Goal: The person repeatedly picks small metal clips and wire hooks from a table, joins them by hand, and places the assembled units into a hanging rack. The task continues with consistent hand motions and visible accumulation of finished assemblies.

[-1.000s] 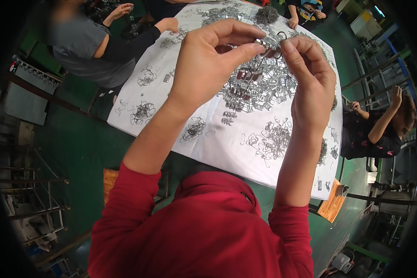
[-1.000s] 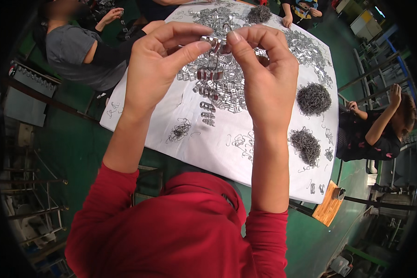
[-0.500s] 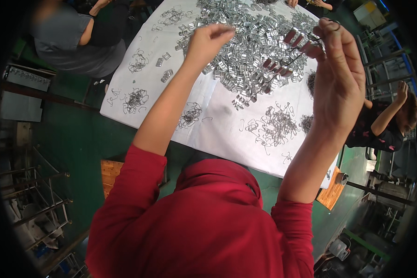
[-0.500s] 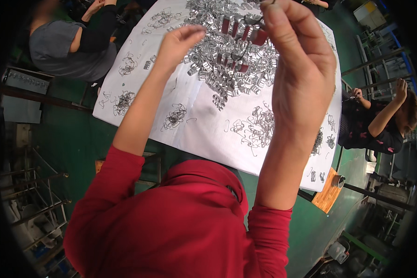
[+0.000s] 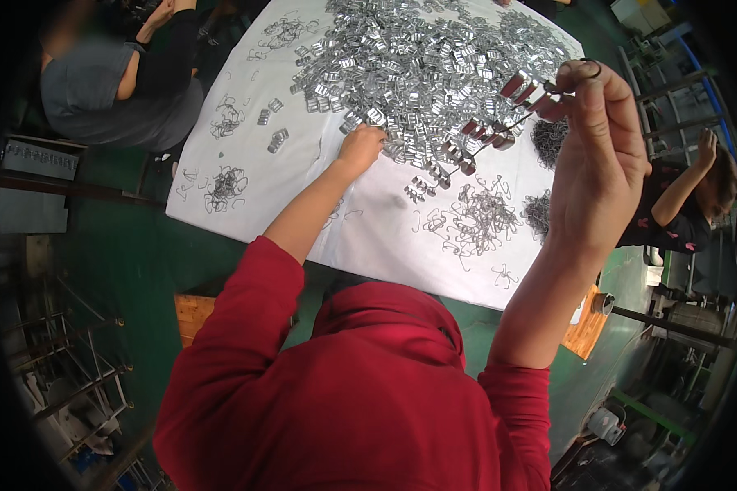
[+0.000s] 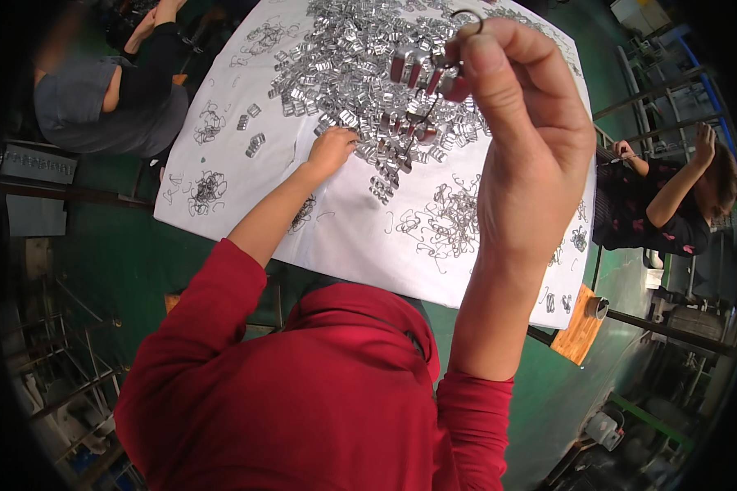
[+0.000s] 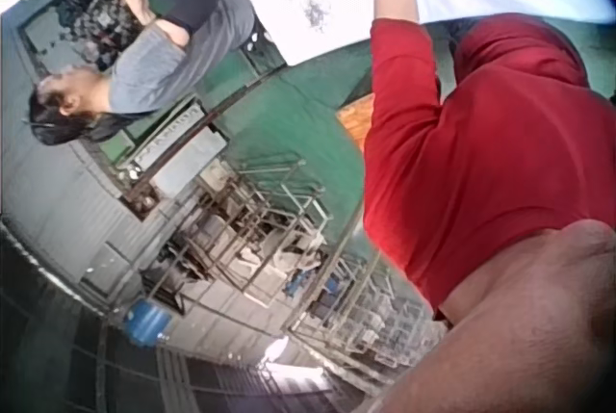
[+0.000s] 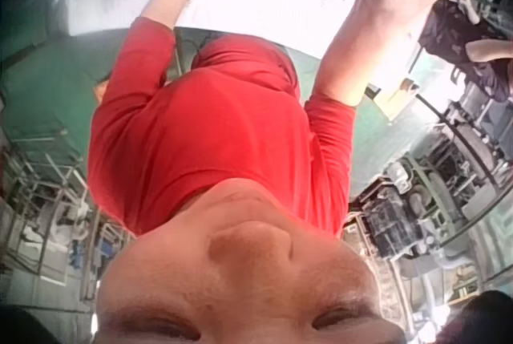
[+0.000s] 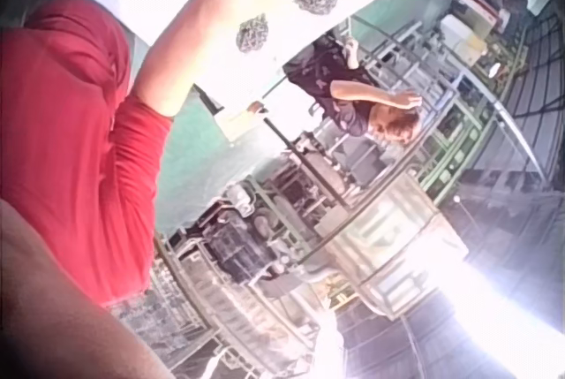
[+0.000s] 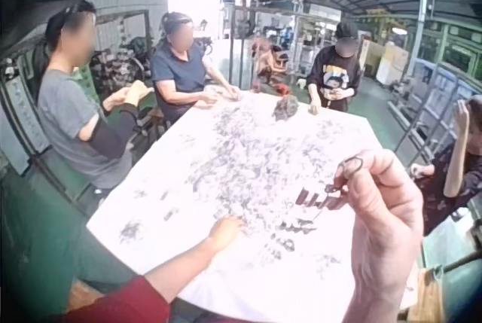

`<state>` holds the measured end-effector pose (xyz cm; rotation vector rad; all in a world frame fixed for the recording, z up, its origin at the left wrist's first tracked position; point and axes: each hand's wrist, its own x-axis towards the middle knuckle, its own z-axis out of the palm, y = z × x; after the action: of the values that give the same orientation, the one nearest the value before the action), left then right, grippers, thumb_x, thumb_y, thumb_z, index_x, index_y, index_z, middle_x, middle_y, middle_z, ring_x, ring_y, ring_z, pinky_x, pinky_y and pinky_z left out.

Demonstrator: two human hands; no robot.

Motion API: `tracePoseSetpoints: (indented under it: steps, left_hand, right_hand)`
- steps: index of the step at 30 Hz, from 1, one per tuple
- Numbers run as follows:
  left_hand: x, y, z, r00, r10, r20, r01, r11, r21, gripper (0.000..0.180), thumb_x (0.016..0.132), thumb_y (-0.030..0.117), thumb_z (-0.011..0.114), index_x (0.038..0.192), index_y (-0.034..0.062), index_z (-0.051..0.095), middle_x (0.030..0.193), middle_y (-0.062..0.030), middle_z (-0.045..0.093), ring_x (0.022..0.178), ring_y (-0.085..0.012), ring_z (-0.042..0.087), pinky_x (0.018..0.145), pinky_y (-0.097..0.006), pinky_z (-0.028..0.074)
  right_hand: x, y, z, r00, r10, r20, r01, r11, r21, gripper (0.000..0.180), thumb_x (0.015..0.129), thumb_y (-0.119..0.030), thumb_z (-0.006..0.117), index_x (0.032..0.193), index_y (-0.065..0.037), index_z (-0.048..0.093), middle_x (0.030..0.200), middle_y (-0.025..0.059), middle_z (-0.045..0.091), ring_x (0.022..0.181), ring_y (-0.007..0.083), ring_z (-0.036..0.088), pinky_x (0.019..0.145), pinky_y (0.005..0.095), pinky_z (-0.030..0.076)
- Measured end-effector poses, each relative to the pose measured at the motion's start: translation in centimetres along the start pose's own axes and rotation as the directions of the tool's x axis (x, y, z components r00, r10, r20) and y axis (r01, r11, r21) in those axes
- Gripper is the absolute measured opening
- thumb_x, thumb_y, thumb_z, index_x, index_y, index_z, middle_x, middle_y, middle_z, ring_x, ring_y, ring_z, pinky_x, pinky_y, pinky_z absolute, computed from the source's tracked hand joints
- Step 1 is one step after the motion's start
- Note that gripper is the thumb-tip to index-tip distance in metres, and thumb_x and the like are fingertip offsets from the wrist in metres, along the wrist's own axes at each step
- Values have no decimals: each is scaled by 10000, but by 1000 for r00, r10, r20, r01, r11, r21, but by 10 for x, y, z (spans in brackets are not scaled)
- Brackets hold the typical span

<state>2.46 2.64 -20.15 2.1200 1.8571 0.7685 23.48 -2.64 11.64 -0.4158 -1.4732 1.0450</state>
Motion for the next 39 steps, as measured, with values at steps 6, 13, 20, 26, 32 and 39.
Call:
tracePoseSetpoints:
  steps: [6, 13, 20, 26, 32, 39]
  left_hand:
    - [28, 48, -62, 910, -343, 232, 359, 375, -855, 269, 808, 107, 593, 1028, -41, 551, 854, -128, 618, 790, -186, 631, 605, -271, 534]
    - [32, 172, -207, 993, -110, 42, 48, 51, -998, 155, 827, 105, 599, 943, 4, 577, 902, -77, 615, 867, -144, 592, 763, -307, 512]
    - [18, 203, -237, 987, -78, -143, -146, -37, -989, 174, 793, 113, 650, 929, 9, 617, 872, -46, 641, 796, -88, 581, 721, -225, 463]
    - [12, 207, -240, 981, -20, -191, -191, -39, -981, 163, 824, 69, 600, 976, 11, 608, 931, -71, 633, 869, -129, 587, 768, -311, 477]
    - [15, 210, -243, 967, -24, -255, -254, 18, -967, 180, 790, 90, 646, 935, -16, 641, 832, -47, 641, 779, -70, 565, 711, -198, 430]
    - [17, 199, -266, 942, 191, -276, -291, 55, -955, 204, 809, 141, 646, 976, 25, 625, 863, -22, 642, 772, -64, 573, 711, -192, 434]
  right_hand:
    - [-6, 0, 8, 987, 82, -139, -76, 996, 48, 154, 834, -92, 604, 925, 33, 590, 830, 46, 599, 706, 88, 522, 653, 201, 417]
    - [-11, -1, 16, 965, 150, -214, -153, 988, 3, 131, 819, -114, 624, 863, 8, 608, 785, 14, 582, 667, 72, 492, 631, 199, 402]
    - [-13, 4, 22, 954, 148, -262, -161, 987, -28, 130, 815, -126, 628, 849, -2, 614, 764, 5, 584, 672, 64, 488, 638, 195, 397]
    - [-13, 8, 27, 949, 160, -273, -149, 987, 58, 145, 812, -122, 632, 869, 10, 609, 771, 16, 585, 687, 68, 495, 651, 197, 397]
    - [-12, 11, 23, 951, 258, -170, -244, 964, 103, 130, 833, -82, 589, 916, 19, 597, 854, 56, 609, 798, 108, 530, 739, 240, 390]
    - [-15, 34, 7, 983, 155, -102, -161, 986, -51, 274, 831, -207, 606, 1041, -32, 600, 901, 34, 617, 812, 106, 527, 798, 241, 352]
